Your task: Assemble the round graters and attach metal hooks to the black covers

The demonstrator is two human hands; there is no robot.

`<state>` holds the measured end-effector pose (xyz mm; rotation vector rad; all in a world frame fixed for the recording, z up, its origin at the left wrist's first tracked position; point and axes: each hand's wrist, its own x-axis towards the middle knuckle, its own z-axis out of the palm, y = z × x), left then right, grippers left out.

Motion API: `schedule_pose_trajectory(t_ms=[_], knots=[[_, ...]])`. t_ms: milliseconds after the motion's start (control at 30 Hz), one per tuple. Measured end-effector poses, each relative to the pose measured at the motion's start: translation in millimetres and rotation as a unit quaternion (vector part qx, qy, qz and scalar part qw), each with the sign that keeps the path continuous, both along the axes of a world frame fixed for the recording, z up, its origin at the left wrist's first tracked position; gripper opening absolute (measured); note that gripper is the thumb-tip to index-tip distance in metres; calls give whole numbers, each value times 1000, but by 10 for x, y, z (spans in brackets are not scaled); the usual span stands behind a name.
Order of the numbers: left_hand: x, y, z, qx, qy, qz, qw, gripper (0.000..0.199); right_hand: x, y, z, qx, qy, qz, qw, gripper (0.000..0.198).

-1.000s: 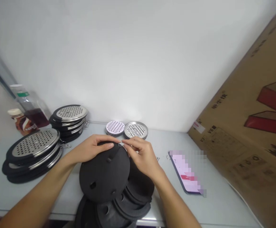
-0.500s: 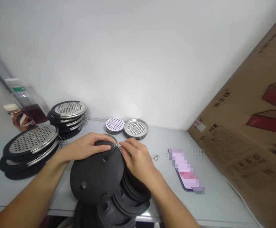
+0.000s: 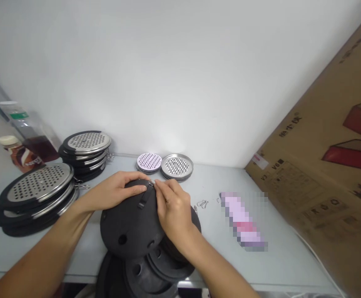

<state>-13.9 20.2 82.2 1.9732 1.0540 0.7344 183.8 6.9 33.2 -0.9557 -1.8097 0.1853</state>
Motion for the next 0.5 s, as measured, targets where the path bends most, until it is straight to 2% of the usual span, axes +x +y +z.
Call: schedule_pose_trajectory(t_ms=[67, 133, 200, 300, 333, 400, 433, 500], knots=[[-3, 11, -5, -1, -19, 4, 1000, 29, 35, 42, 61, -58, 34, 45, 997, 25], [-19, 24, -5, -9, -32, 9, 999, 29, 84, 91, 124, -153, 73, 112, 979, 21], [-40, 31, 0, -24, -33, 17, 999, 29, 119, 139, 154, -269, 141, 161, 939, 18], [-56, 29, 6, -29, -24, 34, 999, 27, 111, 190, 107, -398, 254, 166, 865, 22], [-51, 25, 5, -24, -22, 39, 999, 26, 93, 197, 77, -416, 287, 159, 848, 24], [-23, 15, -1, -6, -20, 47, 999, 24, 41, 190, 24, -418, 340, 142, 830, 26], [1, 8, -7, 1, -20, 46, 999, 23, 11, 174, 8, -408, 355, 133, 831, 25], [56, -12, -27, 9, -23, 37, 999, 20, -50, 127, 6, -371, 346, 120, 853, 23]])
